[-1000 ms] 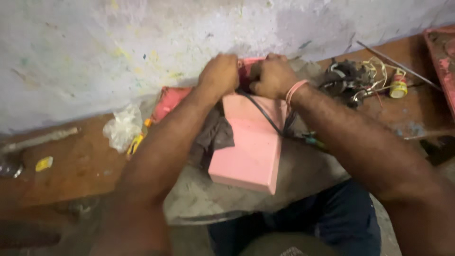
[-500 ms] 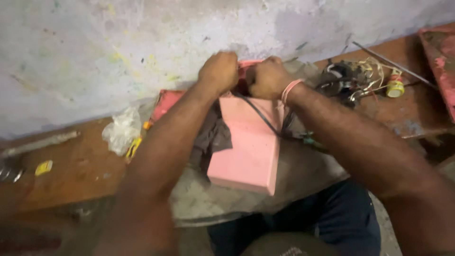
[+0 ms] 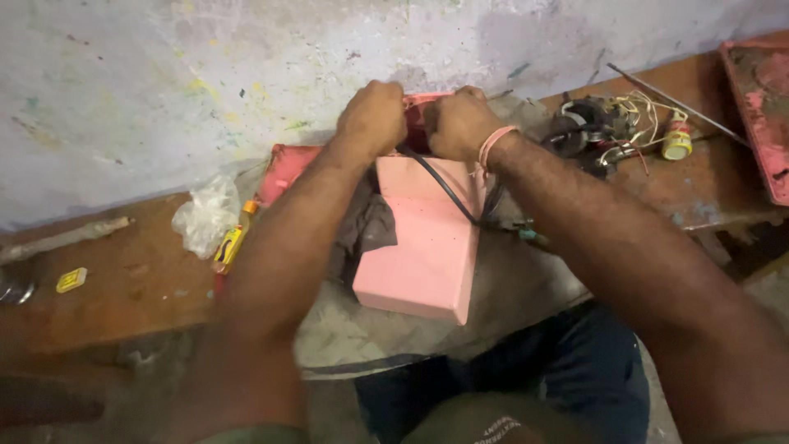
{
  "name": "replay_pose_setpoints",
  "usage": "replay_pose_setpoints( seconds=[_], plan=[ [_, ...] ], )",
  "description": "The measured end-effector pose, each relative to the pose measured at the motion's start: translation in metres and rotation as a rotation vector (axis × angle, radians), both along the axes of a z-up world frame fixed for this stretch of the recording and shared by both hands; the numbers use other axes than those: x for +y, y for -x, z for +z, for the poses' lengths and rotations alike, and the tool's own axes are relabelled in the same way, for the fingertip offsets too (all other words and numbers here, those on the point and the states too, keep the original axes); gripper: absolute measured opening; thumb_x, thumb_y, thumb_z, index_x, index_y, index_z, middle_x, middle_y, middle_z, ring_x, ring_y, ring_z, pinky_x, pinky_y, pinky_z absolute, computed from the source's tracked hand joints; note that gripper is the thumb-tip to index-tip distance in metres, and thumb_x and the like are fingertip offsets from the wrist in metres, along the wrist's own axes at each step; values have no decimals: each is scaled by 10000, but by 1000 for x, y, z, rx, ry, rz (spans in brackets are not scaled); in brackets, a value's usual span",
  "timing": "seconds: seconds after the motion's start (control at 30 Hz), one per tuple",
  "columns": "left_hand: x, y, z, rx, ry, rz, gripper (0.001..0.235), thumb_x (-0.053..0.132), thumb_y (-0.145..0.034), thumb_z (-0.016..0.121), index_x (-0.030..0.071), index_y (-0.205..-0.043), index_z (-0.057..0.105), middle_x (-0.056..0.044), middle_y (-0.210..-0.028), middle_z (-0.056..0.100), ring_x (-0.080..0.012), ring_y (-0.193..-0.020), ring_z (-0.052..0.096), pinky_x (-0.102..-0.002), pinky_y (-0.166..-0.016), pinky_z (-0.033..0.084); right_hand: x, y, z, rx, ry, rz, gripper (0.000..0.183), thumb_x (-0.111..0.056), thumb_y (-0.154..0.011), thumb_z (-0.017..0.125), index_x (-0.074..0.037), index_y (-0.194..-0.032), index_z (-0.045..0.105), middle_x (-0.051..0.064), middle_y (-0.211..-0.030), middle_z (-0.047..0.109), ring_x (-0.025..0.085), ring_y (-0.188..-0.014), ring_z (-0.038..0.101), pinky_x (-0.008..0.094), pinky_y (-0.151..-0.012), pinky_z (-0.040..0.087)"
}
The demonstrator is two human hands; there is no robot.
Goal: The person disassembles the pink plastic housing of a kitchen blender using a screwdriver and pliers, handles various internal components, and wipes parts with a cloth.
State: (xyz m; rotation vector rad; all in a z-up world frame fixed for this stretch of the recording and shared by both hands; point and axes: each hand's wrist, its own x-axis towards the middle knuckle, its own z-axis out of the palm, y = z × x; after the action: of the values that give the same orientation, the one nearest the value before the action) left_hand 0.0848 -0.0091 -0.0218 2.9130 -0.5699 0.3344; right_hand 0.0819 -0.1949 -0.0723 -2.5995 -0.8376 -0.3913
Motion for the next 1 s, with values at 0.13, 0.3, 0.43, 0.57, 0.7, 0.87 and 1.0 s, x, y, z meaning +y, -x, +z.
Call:
replay_pose_setpoints(
  seconds=[0.13, 0.3, 0.43, 0.57, 0.7, 0.87, 1.0],
  plan=[
    [28, 19, 38, -174, -141, -182, 184, 167, -839, 748, -15, -821, 733, -281, -856, 717, -461, -843, 701, -518, -746, 560, 8, 3, 21, 24, 156, -82, 209, -226, -801, 657, -83, -900, 775, 195, -929, 746, 401, -882, 689, 544, -937, 469],
    [17, 54, 60, -320, 877, 95, 197, 212, -834, 793, 37, -884, 717, -115, -764, 774, -223, -696, 770, -354, -653, 595, 10, 53, 60, -162, -566, 221, 333, -112, -884, 718, 6, -1185, 636, 227, -1061, 720, 395, -975, 710, 485, -870, 569],
    [-6, 61, 51, -281, 1076, 220, 193, 134, -772, 799, 37, -921, 723, -99, -733, 771, -190, -645, 762, -329, -611, 602, 24, 76, 93, -54, -602, 255, 555, -107, -827, 733, 28, -1330, 539, 205, -940, 723, 310, -820, 748, 381, -769, 621],
    [-6, 51, 30, -252, 1104, 243, 177, 163, -788, 819, 39, -906, 773, -113, -784, 803, -172, -712, 775, -313, -663, 606, 16, 53, 96, -282, -356, 263, 408, -46, -843, 751, 60, -1220, 636, 219, -944, 727, 365, -865, 716, 419, -773, 590],
    [20, 61, -3, -341, 1165, -49, 264, 222, -945, 715, -3, -1083, 738, -157, -937, 790, -262, -831, 767, -370, -740, 616, -24, 13, 101, 59, -435, 47, 280, -2, -976, 587, -40, -1204, 744, 170, -888, 747, 252, -770, 701, 357, -655, 555],
    [14, 94, -58, -740, 629, -22, 549, 316, -884, 756, -100, -1221, 631, -308, -1203, 656, -448, -1125, 616, -512, -986, 481, -44, -10, 86, -104, -317, -8, 135, -119, -1012, 733, -19, -1100, 755, 173, -944, 750, 255, -806, 724, 369, -723, 560],
    [9, 99, -73, -599, 476, -290, 377, 253, -992, 680, 0, -1267, 631, -205, -1295, 649, -386, -1258, 588, -536, -1162, 422, -22, -16, 58, -139, -215, 174, 211, -85, -870, 727, 8, -1058, 707, 191, -950, 721, 312, -835, 715, 404, -761, 575]
  ],
)
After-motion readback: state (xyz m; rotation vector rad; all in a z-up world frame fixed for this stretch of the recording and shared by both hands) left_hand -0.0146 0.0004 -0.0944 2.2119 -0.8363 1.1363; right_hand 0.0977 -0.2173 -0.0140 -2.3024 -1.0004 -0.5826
